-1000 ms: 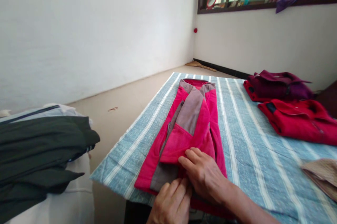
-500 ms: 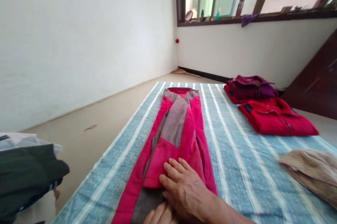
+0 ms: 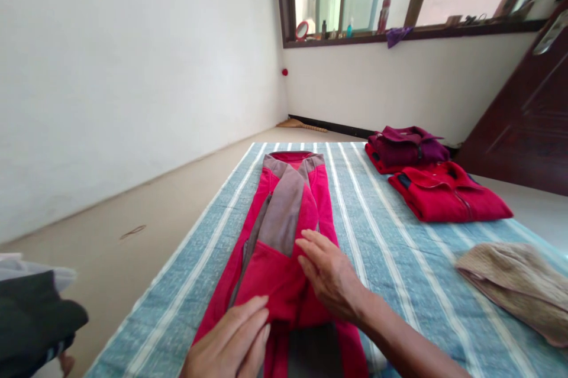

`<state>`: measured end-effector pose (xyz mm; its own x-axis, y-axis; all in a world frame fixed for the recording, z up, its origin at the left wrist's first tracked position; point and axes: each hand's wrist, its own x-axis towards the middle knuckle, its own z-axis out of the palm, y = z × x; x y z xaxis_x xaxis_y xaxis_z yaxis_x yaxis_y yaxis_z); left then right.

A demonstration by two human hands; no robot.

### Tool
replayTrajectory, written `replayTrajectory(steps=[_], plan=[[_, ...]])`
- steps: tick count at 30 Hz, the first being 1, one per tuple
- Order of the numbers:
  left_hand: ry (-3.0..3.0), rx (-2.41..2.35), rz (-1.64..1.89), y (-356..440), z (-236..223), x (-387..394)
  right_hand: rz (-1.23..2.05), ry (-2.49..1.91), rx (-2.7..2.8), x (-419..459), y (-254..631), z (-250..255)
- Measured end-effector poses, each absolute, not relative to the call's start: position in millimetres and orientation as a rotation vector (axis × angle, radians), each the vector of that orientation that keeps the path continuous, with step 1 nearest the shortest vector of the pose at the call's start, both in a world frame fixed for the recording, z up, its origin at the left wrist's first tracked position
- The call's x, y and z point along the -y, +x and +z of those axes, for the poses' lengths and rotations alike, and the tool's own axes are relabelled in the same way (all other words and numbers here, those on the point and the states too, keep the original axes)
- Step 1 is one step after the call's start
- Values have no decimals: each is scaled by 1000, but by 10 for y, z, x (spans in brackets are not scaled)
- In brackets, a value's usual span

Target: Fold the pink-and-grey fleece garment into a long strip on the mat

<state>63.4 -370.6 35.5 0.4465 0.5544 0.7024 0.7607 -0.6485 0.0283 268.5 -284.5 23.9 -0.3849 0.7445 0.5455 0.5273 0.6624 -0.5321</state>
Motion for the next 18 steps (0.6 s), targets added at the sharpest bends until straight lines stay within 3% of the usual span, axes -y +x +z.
replayTrajectory(steps=[9, 18], plan=[[-2384, 1307, -419, 731, 29, 3270, 343, -1393, 2055, 2586, 2688, -372], [-2397, 1284, -378, 646, -199, 3295, 292, -1418, 2073, 2651, 2660, -288]])
